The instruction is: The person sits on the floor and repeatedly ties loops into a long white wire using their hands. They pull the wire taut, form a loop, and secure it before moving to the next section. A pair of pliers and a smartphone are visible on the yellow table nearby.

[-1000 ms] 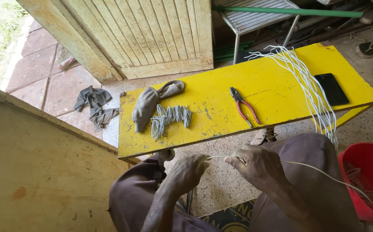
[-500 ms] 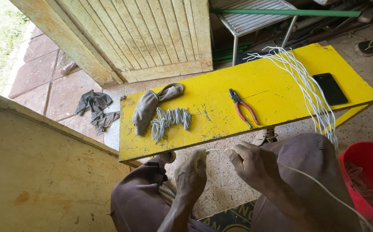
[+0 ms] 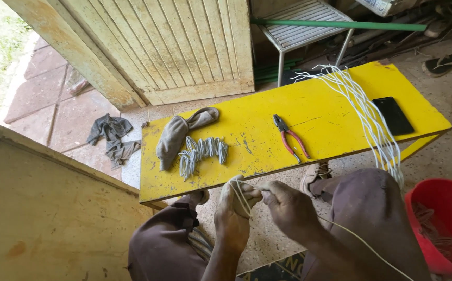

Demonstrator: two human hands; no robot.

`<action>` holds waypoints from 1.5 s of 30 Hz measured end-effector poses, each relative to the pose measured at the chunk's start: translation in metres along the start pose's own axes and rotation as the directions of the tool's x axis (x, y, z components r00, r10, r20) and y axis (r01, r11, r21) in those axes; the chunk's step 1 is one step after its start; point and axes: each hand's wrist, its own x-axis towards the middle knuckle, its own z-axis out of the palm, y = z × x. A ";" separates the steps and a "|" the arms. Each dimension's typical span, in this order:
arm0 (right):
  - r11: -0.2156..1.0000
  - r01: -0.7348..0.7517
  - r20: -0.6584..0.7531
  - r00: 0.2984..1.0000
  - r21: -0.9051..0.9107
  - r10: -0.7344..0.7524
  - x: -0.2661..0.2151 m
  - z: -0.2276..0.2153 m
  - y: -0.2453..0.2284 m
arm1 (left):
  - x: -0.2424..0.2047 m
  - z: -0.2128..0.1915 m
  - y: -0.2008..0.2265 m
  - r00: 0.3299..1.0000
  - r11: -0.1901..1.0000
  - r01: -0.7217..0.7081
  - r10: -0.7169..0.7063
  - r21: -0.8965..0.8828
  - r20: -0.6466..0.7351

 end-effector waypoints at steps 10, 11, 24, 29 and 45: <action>0.940 0.285 -0.236 0.916 -0.190 -0.325 -0.011 0.021 -0.005 | -0.006 0.011 0.010 0.994 0.994 0.093 -0.089 -0.057 0.065; 0.938 0.289 -0.233 0.915 -0.191 -0.329 -0.012 0.021 -0.007 | -0.006 0.011 0.011 0.994 0.994 0.090 -0.086 -0.061 0.064; 0.950 0.178 -0.235 0.942 -0.258 -0.240 -0.030 0.015 -0.026 | -0.001 0.005 0.005 0.861 0.946 -0.287 0.186 0.152 0.473; 0.992 -0.025 -0.100 0.995 -0.127 0.012 -0.039 0.009 -0.035 | -0.003 0.018 -0.007 0.838 0.917 -0.377 0.277 0.132 0.471; 0.978 -0.066 0.218 0.970 -0.199 0.110 -0.050 0.009 -0.043 | 0.011 -0.001 0.019 0.985 0.988 -0.097 0.113 0.123 -0.132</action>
